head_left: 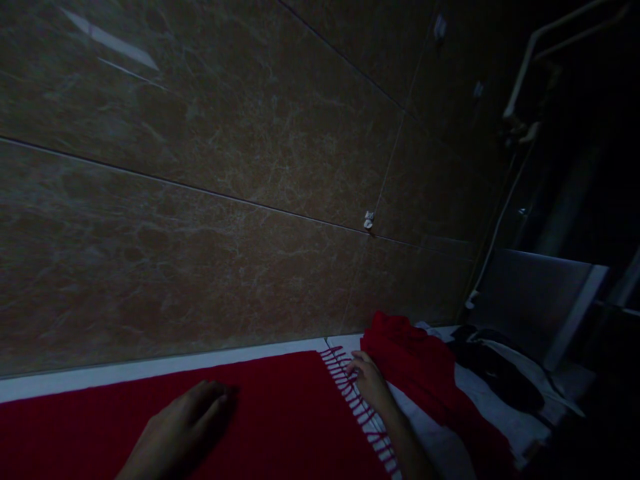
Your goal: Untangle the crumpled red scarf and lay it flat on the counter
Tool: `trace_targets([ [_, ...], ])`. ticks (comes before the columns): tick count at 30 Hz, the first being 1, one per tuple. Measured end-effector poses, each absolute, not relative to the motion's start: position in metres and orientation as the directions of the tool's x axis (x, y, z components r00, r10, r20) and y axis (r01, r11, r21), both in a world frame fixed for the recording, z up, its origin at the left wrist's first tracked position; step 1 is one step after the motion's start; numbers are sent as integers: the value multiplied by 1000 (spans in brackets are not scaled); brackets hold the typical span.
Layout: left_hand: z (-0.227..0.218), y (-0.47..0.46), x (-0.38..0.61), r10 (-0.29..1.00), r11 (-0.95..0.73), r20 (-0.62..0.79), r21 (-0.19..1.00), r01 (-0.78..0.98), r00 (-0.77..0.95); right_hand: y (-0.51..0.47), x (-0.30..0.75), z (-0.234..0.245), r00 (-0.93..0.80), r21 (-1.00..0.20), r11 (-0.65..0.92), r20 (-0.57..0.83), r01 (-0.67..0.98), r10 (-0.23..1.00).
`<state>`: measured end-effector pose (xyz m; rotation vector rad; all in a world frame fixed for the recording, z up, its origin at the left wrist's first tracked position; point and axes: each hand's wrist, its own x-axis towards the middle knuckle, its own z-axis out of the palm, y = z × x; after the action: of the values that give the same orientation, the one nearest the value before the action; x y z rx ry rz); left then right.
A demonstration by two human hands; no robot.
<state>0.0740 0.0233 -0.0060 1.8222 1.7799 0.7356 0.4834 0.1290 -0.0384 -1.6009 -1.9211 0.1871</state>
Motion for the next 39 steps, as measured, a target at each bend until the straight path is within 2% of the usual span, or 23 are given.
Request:
trace_targets([
  [14,-8,22,73,996,-48,86,668,742,-13,130,497,-33,42,-464,169,409,870,911],
  [23,-7,22,73,998,-39,63,663,748,-5,122,487,-31,-144,-508,358,412,783,900],
  [28,-8,23,72,999,-38,46,665,746,9,123,492,-35,-138,-511,330,377,794,916],
  [34,-12,25,72,995,-42,91,686,727,-28,125,496,-32,-94,-502,282,367,817,925],
  [39,-15,26,71,993,-60,116,695,716,-29,117,494,-24,-186,-499,346,342,795,921],
])
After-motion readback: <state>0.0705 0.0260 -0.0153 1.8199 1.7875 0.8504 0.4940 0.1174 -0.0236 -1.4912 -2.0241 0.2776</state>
